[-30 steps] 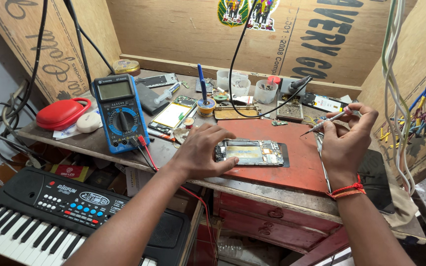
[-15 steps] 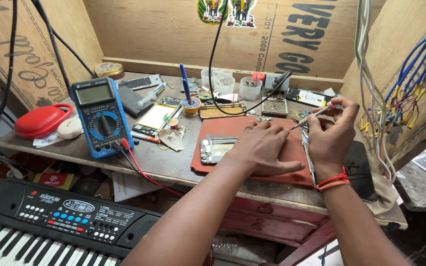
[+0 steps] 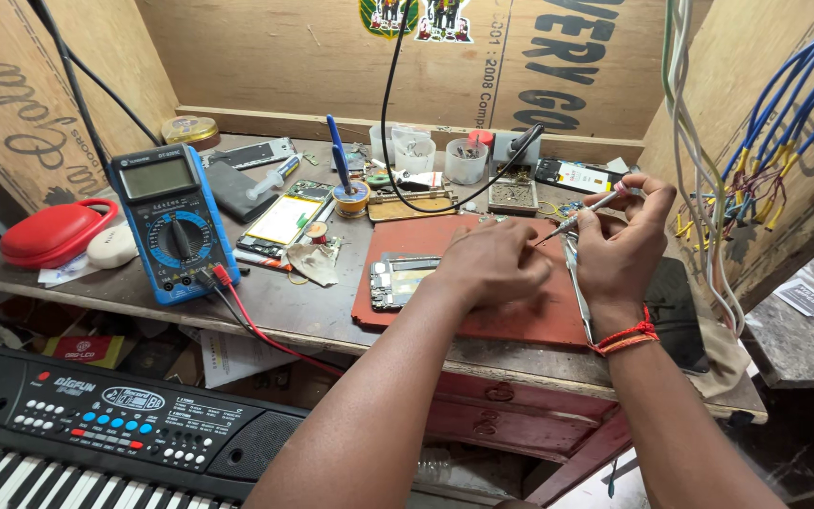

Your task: The person works at an electronics repair bench on a disassembled smartphone. They lift and reposition the phone's frame, use a screwdriver on its internal components, and handle the battery and small parts while probing the board with the screwdriver.

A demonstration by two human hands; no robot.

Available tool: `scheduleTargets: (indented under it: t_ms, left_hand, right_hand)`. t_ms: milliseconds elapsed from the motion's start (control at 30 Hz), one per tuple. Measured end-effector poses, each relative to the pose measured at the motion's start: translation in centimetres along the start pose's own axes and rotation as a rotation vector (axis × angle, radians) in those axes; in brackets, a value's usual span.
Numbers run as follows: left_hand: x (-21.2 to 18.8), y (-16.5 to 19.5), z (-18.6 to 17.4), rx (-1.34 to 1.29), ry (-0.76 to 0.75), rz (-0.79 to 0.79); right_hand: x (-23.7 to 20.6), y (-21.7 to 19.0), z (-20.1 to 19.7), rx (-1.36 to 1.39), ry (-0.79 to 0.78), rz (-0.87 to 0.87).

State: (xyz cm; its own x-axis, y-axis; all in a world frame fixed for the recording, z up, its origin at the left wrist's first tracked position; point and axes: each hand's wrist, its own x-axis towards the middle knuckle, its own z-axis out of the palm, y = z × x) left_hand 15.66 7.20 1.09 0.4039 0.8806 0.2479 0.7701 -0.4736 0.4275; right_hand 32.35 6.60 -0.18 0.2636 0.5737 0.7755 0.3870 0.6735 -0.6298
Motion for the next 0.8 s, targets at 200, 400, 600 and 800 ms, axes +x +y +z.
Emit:
scheduleTargets:
  t_ms: [200,400,600,800]
  left_hand:
    - [2.4,-0.6,1.2,0.003,0.159,-0.006]
    - [4.4,-0.7,2.3,0.120,0.225,0.090]
    - [5.2,-0.9,3.1,0.186,0.272,0.084]
    - [4.7,-1.0,2.9,0.106,0.259,0.065]
  right_hand:
    - [0.0,0.0,-0.1,0.002,0.020,0.015]
    - [0.1,-0.1,0.0,0.032,0.035,0.008]
    - [0.1,-0.6,0.1,0.039,0.052,-0.029]
    - [-0.1,-1.0,0.2,-0.048,0.038,-0.122]
